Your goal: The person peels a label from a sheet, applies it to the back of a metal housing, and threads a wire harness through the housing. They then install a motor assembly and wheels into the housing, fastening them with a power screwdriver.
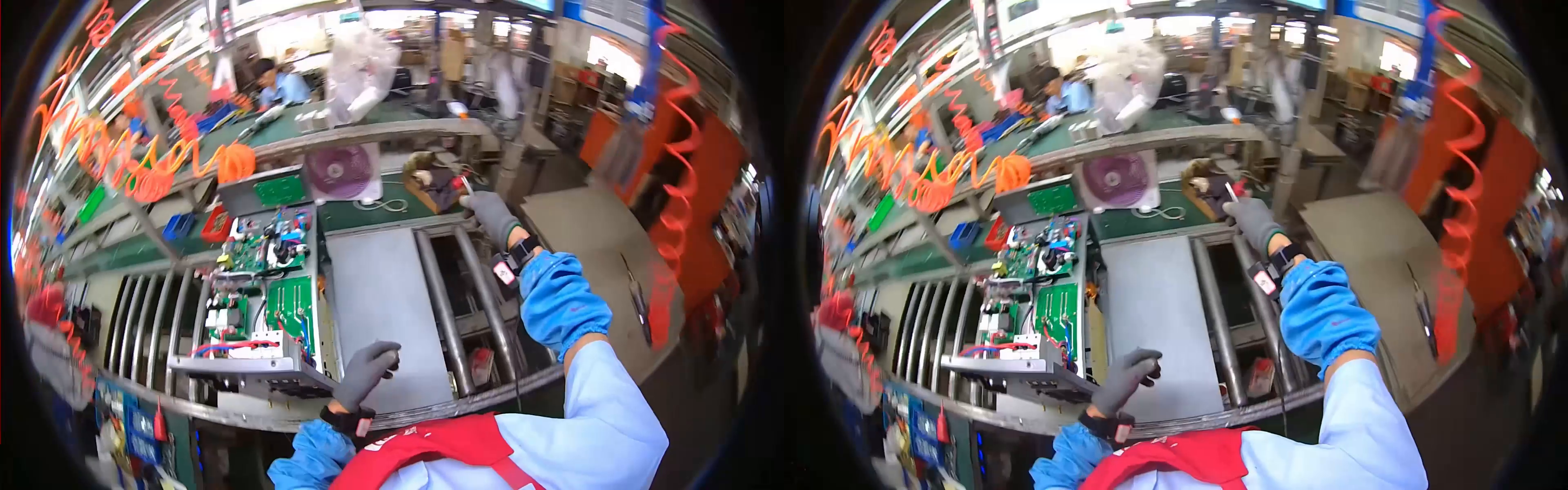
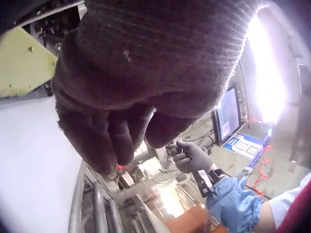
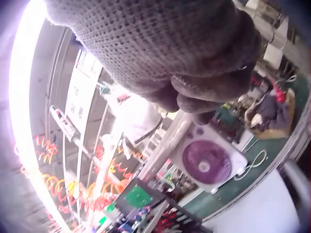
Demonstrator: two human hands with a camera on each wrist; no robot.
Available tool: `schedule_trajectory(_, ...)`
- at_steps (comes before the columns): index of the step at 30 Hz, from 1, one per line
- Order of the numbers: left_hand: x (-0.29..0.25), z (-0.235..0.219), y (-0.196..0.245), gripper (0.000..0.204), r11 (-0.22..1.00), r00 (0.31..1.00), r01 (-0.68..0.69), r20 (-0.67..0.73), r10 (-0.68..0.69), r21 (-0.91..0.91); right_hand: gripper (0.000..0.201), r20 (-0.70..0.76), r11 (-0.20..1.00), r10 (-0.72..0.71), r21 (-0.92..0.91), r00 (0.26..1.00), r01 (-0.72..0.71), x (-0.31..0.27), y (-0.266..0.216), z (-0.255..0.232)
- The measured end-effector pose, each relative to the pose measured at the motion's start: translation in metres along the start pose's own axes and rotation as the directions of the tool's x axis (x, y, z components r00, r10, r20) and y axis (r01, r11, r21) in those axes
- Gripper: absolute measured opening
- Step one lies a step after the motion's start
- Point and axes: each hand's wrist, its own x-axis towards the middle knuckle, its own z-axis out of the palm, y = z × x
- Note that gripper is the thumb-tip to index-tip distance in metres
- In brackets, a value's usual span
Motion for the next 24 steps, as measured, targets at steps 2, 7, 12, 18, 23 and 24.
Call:
schedule_trajectory(2,0.01,0.0,0.008,0.036,0.998,0.994,-0.033,-0.099,0.039,0.06,0.032,0.197,0.994,-0.005,-0.104,0.98,0.026,0.011,-0.022,0.018)
schedule_trajectory(7,-0.038,0.005,-0.02,0.038,0.973,0.968,0.173,-0.209,-0.139,0.152,0.043,0.778,0.988,0.032,-0.12,0.628,0.098,-0.034,-0.006,0.116)
schedule_trajectory(12,-0.16,-0.009,-0.106,0.024,0.882,0.636,0.453,-0.646,-0.421,-0.129,0.031,0.881,0.874,0.46,-0.427,-0.108,0.231,-0.139,0.077,0.175)
schedule_trajectory(18,-0.299,-0.063,-0.18,0.03,0.9,0.025,0.221,-0.92,-0.392,-0.377,0.025,0.83,0.866,0.424,-0.489,-0.363,-0.105,-0.251,0.099,0.194)
schedule_trajectory(23,-0.414,-0.14,-0.195,0.033,0.883,-0.338,0.416,-0.938,-0.069,-0.215,0.03,0.806,0.829,0.465,-0.541,-0.367,-0.138,-0.308,0.079,0.249)
schedule_trajectory(24,-0.439,-0.161,-0.188,0.036,0.82,-0.393,0.545,-0.917,0.068,-0.173,0.03,0.802,0.82,0.479,-0.554,-0.357,-0.145,-0.321,0.074,0.265)
